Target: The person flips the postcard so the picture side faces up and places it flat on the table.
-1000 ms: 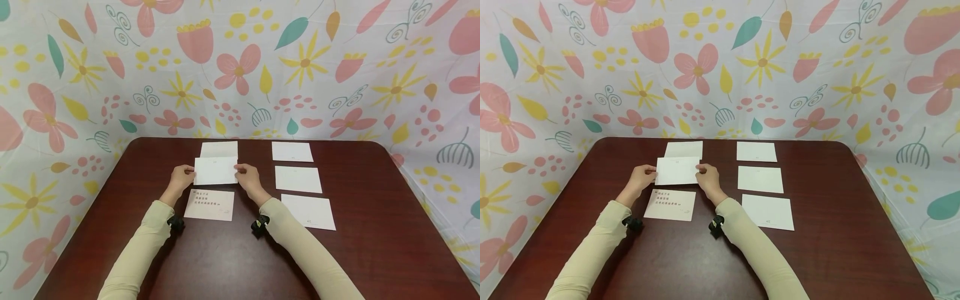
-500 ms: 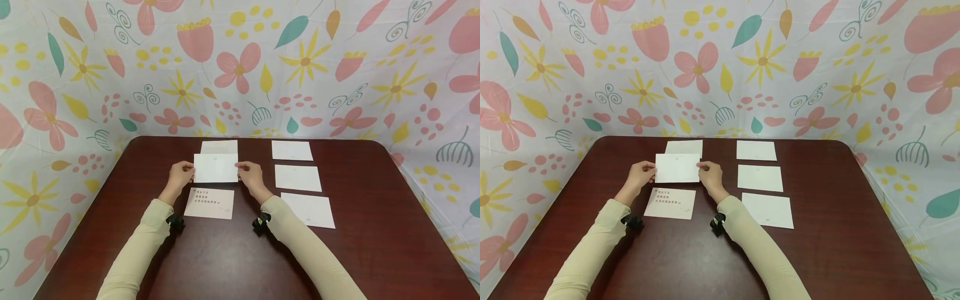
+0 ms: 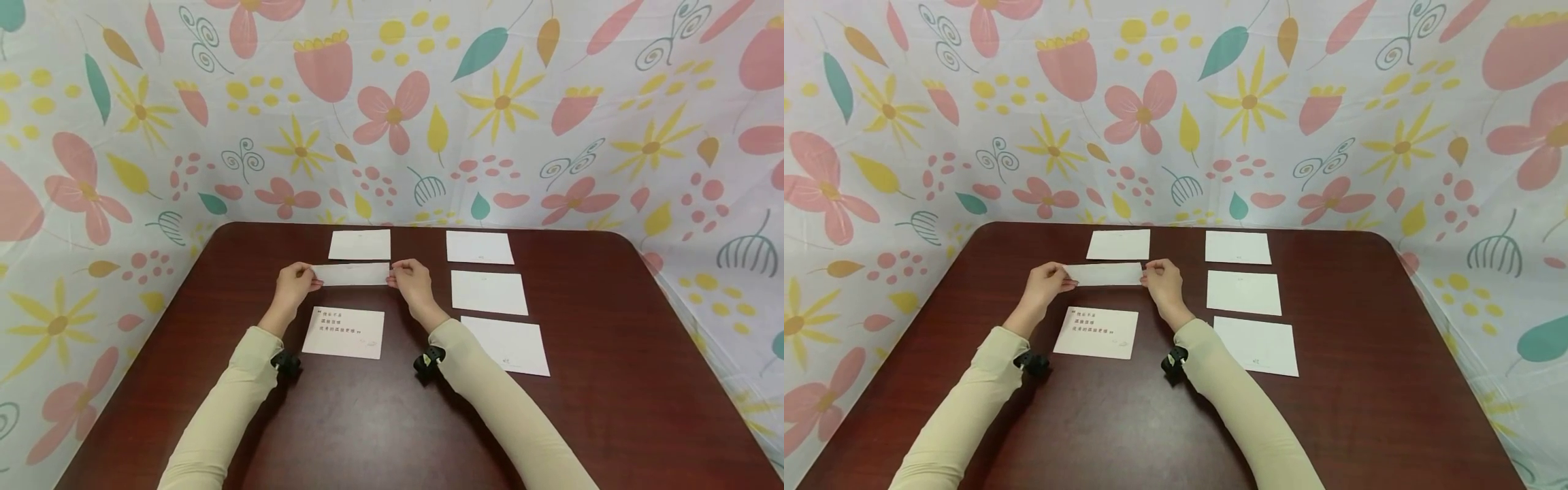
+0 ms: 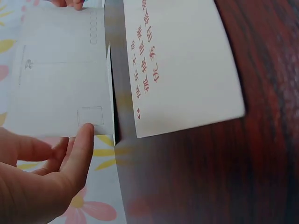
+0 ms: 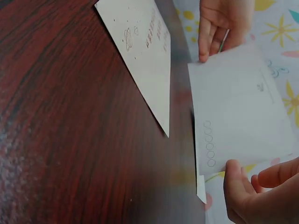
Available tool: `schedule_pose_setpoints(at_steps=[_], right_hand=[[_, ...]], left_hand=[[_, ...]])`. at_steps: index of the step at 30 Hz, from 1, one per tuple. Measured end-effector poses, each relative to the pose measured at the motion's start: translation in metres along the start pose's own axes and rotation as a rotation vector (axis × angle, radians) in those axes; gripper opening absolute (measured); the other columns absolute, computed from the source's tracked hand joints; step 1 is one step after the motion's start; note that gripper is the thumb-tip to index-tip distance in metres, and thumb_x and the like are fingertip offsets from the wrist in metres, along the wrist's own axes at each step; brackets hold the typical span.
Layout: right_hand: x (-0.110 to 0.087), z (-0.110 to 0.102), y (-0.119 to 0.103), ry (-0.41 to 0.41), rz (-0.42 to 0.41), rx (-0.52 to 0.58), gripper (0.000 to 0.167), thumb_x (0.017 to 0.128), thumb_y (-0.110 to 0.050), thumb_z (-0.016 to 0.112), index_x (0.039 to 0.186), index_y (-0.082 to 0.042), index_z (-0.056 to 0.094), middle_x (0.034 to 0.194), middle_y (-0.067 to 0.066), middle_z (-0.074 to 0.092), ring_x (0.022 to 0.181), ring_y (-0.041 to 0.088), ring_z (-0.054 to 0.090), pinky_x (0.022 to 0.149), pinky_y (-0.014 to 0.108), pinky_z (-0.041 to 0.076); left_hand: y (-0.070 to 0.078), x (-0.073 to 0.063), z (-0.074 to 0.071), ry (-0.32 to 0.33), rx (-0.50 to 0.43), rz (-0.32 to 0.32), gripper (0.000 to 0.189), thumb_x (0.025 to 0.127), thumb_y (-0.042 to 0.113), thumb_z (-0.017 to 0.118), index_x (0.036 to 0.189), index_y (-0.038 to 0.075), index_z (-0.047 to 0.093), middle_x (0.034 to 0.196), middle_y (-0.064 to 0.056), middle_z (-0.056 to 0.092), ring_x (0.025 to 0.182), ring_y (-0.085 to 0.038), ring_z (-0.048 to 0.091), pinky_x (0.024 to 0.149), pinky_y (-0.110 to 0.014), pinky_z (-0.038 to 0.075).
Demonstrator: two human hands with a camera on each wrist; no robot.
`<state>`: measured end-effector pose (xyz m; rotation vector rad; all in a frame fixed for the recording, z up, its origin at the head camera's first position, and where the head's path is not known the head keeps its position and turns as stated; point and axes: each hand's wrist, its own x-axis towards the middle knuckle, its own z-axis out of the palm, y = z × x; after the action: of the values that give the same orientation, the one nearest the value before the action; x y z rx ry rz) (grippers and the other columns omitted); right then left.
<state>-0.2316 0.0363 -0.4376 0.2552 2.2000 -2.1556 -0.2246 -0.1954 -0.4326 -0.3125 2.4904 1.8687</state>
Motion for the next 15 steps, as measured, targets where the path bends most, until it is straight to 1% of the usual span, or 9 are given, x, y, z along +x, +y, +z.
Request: schedule_pose_setpoints(at_steps=[3, 5, 6, 8, 11, 13, 15], right_hand=[[0.0004, -0.0005, 0.0006, -0.001, 0.005, 0.012, 0.023, 0.099, -0.004, 0.048, 0.114, 0.010, 0.058, 0.098, 0.022, 0.066, 0.084, 0.026, 0.068, 0.083, 0.036, 0.054], [0.0008, -0.0009, 0.0013, -0.004, 0.004, 0.019, 0.025, 0.099, -0.005, 0.049, 0.115, 0.011, 0.058, 0.098, 0.023, 0.066, 0.083, 0.023, 0.068, 0.083, 0.036, 0.055], [0.0011, -0.0011, 0.0016, -0.006, 0.002, 0.019, 0.025, 0.098, -0.005, 0.050, 0.115, 0.011, 0.058, 0.099, 0.022, 0.066, 0.083, 0.022, 0.067, 0.083, 0.036, 0.054], [0.0016, -0.0016, 0.0023, -0.010, -0.006, 0.015, 0.023, 0.098, -0.005, 0.051, 0.114, 0.010, 0.059, 0.101, 0.023, 0.067, 0.084, 0.023, 0.067, 0.084, 0.037, 0.054], [0.0029, -0.0033, 0.0039, -0.027, -0.014, -0.013, 0.023, 0.096, -0.005, 0.055, 0.114, 0.008, 0.060, 0.104, 0.022, 0.067, 0.091, 0.026, 0.067, 0.086, 0.038, 0.053], [0.0029, -0.0049, 0.0042, -0.039, -0.018, -0.046, 0.025, 0.095, -0.005, 0.057, 0.117, 0.007, 0.060, 0.106, 0.021, 0.067, 0.096, 0.028, 0.066, 0.088, 0.038, 0.052], [0.0025, -0.0067, 0.0043, -0.053, -0.024, -0.080, 0.028, 0.094, -0.003, 0.059, 0.120, 0.006, 0.060, 0.108, 0.020, 0.067, 0.100, 0.029, 0.064, 0.089, 0.038, 0.051]], left_hand=[[-0.0005, 0.0006, -0.0006, -0.004, -0.040, -0.013, 0.040, 0.105, 0.018, 0.037, 0.120, -0.013, 0.056, 0.111, -0.027, 0.057, 0.099, -0.034, 0.065, 0.085, -0.031, 0.053], [-0.0005, 0.0009, -0.0008, -0.008, -0.043, -0.016, 0.045, 0.106, 0.025, 0.037, 0.120, -0.013, 0.057, 0.113, -0.026, 0.057, 0.100, -0.033, 0.064, 0.085, -0.030, 0.053], [-0.0004, 0.0009, -0.0007, -0.011, -0.048, -0.018, 0.045, 0.105, 0.026, 0.039, 0.120, -0.012, 0.057, 0.114, -0.026, 0.057, 0.101, -0.034, 0.064, 0.085, -0.030, 0.053], [0.0000, 0.0009, -0.0007, -0.027, -0.052, -0.016, 0.041, 0.104, 0.023, 0.042, 0.121, -0.013, 0.056, 0.115, -0.027, 0.057, 0.103, -0.035, 0.063, 0.087, -0.031, 0.052], [0.0002, 0.0006, -0.0009, -0.061, -0.036, -0.012, 0.034, 0.102, 0.014, 0.048, 0.123, -0.012, 0.055, 0.117, -0.026, 0.057, 0.106, -0.035, 0.062, 0.091, -0.035, 0.051], [0.0002, 0.0003, -0.0011, -0.077, -0.002, -0.009, 0.032, 0.100, 0.009, 0.051, 0.125, -0.010, 0.055, 0.118, -0.024, 0.058, 0.106, -0.034, 0.060, 0.093, -0.038, 0.049], [0.0000, 0.0001, -0.0009, -0.089, 0.046, -0.002, 0.032, 0.098, 0.008, 0.055, 0.125, -0.008, 0.056, 0.117, -0.021, 0.058, 0.106, -0.031, 0.059, 0.093, -0.040, 0.049]])
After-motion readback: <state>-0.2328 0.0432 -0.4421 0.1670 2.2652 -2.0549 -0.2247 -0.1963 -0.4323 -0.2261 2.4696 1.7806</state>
